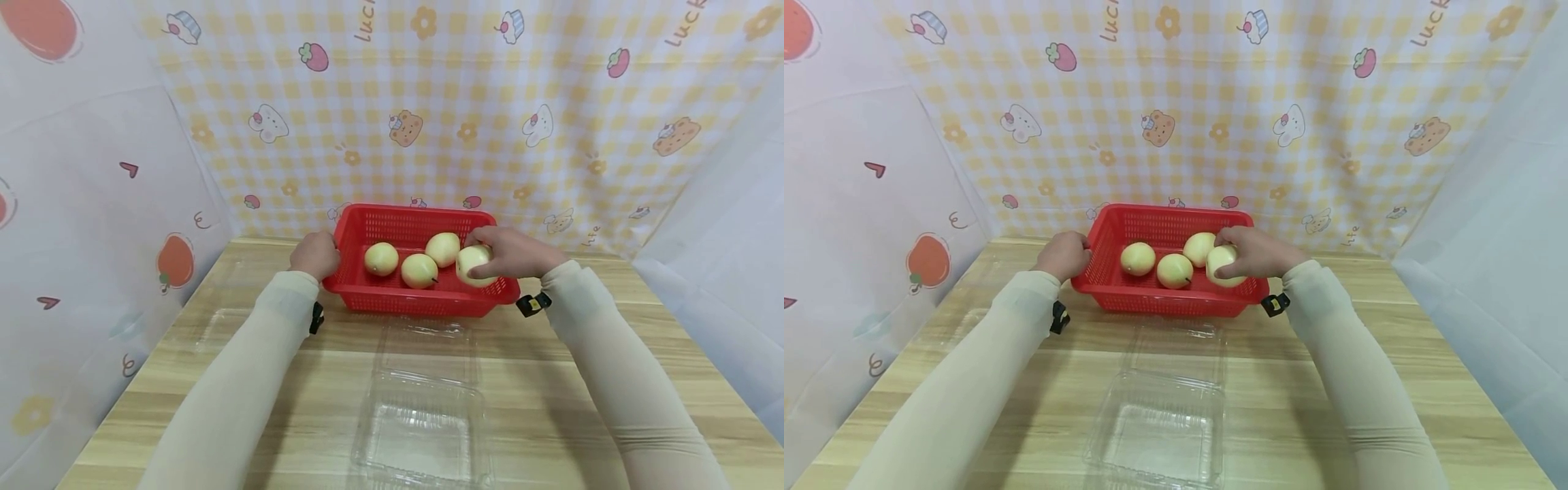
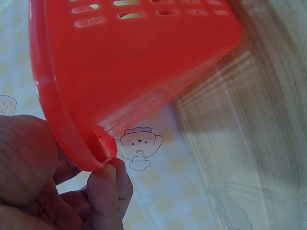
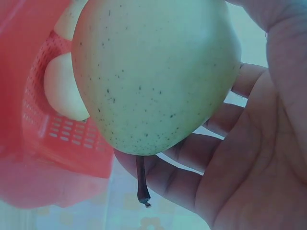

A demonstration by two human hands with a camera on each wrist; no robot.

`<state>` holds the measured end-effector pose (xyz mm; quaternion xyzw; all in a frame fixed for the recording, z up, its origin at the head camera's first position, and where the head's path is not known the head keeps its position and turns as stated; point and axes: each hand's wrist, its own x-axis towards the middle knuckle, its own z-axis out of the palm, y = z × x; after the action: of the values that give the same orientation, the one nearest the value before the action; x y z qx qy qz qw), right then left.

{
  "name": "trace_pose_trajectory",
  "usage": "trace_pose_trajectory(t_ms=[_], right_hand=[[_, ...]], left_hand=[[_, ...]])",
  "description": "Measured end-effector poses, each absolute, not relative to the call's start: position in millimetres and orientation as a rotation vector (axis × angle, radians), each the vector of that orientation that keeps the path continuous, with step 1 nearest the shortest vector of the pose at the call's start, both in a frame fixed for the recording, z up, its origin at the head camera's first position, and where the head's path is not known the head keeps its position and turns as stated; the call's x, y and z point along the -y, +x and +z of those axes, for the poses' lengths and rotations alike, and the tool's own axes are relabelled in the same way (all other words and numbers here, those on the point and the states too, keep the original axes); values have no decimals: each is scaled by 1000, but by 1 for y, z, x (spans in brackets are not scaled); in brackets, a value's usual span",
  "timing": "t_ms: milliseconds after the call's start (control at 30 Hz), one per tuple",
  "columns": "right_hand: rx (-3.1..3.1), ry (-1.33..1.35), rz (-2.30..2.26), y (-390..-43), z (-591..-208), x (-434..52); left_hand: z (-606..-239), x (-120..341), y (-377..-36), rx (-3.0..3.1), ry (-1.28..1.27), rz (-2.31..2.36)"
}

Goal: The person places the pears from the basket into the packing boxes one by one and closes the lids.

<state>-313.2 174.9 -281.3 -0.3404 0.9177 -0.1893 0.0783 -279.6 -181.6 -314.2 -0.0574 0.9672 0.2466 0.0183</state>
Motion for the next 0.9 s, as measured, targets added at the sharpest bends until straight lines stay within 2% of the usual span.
trace_pose_trajectory(t_ms=[900], right_hand=[[-2752,-1136,-640,-297,-277,-168]], left_hand=[[-314,184,-280,-2988,-169,812]])
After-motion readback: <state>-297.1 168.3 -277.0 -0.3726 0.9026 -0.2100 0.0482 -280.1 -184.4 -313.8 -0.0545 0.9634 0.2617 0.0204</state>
